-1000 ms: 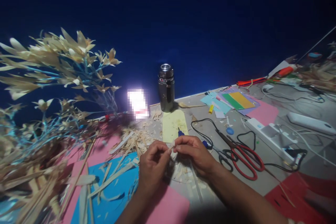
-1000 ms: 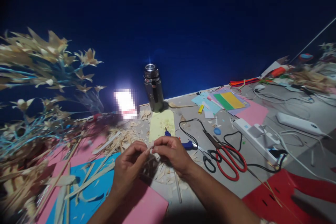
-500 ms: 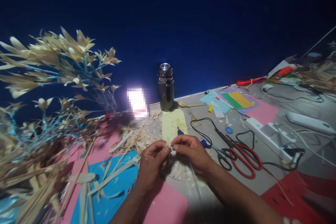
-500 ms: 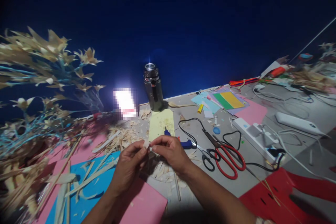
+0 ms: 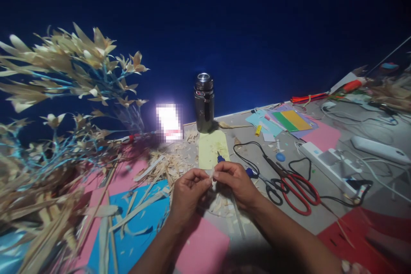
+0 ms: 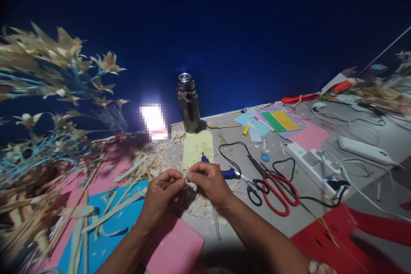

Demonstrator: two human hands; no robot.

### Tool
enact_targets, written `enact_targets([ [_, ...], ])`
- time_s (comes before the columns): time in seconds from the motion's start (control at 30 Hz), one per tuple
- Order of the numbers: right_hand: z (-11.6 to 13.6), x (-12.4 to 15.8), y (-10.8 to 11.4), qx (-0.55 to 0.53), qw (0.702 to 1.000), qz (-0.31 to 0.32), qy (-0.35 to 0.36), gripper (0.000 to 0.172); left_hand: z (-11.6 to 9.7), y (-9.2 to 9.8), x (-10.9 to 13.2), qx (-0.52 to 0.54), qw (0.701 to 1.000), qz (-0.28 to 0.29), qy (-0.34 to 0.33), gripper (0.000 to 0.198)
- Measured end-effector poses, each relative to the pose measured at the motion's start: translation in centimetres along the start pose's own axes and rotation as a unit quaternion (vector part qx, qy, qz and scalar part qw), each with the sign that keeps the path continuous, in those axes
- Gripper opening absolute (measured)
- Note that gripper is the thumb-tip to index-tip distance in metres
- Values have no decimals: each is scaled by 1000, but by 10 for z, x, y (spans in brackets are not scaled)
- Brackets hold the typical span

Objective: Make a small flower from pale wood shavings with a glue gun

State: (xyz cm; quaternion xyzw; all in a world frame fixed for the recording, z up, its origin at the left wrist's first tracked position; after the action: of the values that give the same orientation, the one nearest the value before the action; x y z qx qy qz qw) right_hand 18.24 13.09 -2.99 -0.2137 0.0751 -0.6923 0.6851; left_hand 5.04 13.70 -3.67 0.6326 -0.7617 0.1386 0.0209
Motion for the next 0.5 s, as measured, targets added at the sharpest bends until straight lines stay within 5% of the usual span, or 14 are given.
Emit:
enact_targets([
  [0.23,19,5,5,98,989,-38,109,16,0,2,0,12,1000,-19,14,30],
  [0.5,21,6,0,133,985,-29,106,18,4,7,-2,-13,1000,-26,1,29],
])
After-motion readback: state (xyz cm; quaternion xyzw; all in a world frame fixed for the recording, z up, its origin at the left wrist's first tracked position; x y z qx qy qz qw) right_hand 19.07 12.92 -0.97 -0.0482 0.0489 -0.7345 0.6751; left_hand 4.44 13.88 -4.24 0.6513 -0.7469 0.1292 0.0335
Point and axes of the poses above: each hand's wrist, its own x-axis away from the middle knuckle, its own y-axis out of the back of the hand, z = x × y, the point moved 10 cm from there along -x, towards the middle knuckle, and after that the axes turned 6 degrees about -x, right-handed, at the moved point
